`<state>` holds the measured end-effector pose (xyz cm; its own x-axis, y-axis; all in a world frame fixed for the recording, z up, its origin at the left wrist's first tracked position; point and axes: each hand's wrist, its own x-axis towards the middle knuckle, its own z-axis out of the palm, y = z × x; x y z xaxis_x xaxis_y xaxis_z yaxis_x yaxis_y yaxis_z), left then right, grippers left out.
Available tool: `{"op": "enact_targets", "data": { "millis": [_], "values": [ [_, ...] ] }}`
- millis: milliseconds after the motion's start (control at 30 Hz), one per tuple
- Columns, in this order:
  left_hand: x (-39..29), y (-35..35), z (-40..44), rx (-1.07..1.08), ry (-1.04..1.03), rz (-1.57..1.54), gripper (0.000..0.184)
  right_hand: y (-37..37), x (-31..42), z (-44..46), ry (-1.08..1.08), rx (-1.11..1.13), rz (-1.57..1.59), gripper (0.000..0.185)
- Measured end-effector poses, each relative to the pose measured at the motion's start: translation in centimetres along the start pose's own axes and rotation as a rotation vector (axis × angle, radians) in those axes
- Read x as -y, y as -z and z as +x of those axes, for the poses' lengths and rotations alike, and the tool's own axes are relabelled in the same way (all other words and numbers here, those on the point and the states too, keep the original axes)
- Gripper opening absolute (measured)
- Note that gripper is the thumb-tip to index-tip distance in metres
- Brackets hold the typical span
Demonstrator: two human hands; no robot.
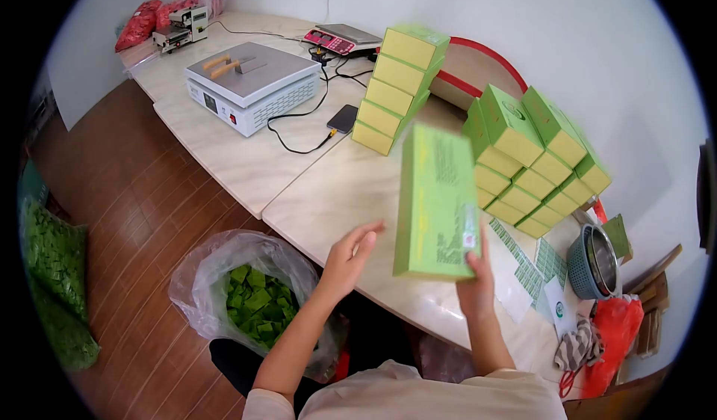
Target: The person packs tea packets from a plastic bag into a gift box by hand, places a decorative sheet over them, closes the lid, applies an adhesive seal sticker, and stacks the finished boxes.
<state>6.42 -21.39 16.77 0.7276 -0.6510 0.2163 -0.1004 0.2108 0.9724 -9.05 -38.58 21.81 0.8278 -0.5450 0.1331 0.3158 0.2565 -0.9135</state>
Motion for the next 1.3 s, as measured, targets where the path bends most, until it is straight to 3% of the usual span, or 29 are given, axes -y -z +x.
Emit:
{"op": "enact_targets", "data": {
  "millis": [33, 100, 167, 267, 300, 400, 467, 533, 567, 633, 733, 867, 933, 967, 1067, 1100, 1133, 1200, 1233, 1300],
  "values": [
    [1.6, 0.2, 0.8, -0.084, -0.100, 0.288, 0.035, -0.6, 1.1, 0.9, 0.138, 0.028, -0.050, 0.073],
    [5.6, 0.6, 1.7, -0.153, -0.165, 0.363, 0.033, -2.6, 4.4, 4.6, 0.228, 0.012, 0.029, 0.071],
    [8.2, 0.9, 1.4, -0.089, -0.268, 0.951, 0.034, -3.7, 7.0, 10.7, 0.286, 0.074, 0.056, 0.063],
    [7.7, 0.3, 1.0, -0.090, -0.271, 0.922, 0.033, -7.3, 10.2, 21.7, 0.384, 0.044, 0.081, 0.057],
    [7.6, 0.4, 1.1, -0.107, -0.235, 0.878, 0.031, -9.1, 11.0, 24.4, 0.398, 0.019, 0.163, 0.035],
    [7.8, 0.6, 0.8, -0.100, -0.255, 0.905, 0.029, -10.9, 11.4, 33.1, 0.406, 0.016, 0.054, 0.041],
    [7.7, 0.7, 0.8, -0.093, -0.290, 0.895, 0.027, -11.6, 11.4, 34.6, 0.394, 0.036, -0.017, 0.044],
    [7.7, 0.6, 0.8, -0.096, -0.279, 0.905, 0.027, -11.5, 10.9, 35.5, 0.214, -0.114, -0.153, 0.063],
    [7.7, 0.6, 0.8, -0.095, -0.273, 0.900, 0.026, -11.2, 10.0, 36.5, 0.209, -0.117, -0.147, 0.063],
    [7.8, 0.6, 1.0, -0.098, -0.281, 0.916, 0.026, -10.8, 8.0, 38.3, 0.525, -0.221, -0.384, 0.075],
    [7.5, 0.4, 1.1, -0.108, -0.285, 0.924, 0.025, -10.0, 7.0, 40.5, 0.554, -0.269, -0.657, 0.080],
    [7.3, 0.3, 1.2, -0.108, -0.271, 0.919, 0.025, -10.2, 7.4, 42.1, 0.473, -0.278, -0.835, 0.082],
    [7.4, 0.4, 1.2, -0.115, -0.268, 0.919, 0.025, -10.1, 7.6, 42.6, 0.424, -0.407, -1.158, 0.080],
    [7.4, 0.2, 1.3, -0.120, -0.264, 0.910, 0.024, -9.1, 8.0, 42.7, 0.415, -0.436, -1.160, 0.080],
    [7.2, 0.1, 1.3, -0.127, -0.237, 0.937, 0.023, -4.7, 9.4, 42.1, 0.757, -0.757, -1.377, 0.064],
    [7.2, 0.0, 1.3, -0.107, -0.228, 0.928, 0.023, -2.3, 10.5, 41.1, 0.751, -0.836, -1.595, 0.059],
    [7.2, 0.0, 1.4, -0.120, -0.225, 0.935, 0.023, 0.2, 11.7, 39.9, 0.630, -0.800, -1.849, 0.059],
    [7.4, 0.0, 1.5, -0.143, -0.223, 0.932, 0.023, 4.8, 14.2, 39.4, 0.060, -0.619, -1.965, 0.076],
    [7.5, -0.1, 1.6, -0.137, -0.228, 0.924, 0.023, 6.0, 14.7, 38.6, 0.058, -0.629, -1.971, 0.076],
    [7.3, -0.1, 1.5, -0.144, -0.242, 0.938, 0.022, 8.2, 14.6, 36.6, -0.240, -0.639, -1.869, 0.080]
  ]
}}
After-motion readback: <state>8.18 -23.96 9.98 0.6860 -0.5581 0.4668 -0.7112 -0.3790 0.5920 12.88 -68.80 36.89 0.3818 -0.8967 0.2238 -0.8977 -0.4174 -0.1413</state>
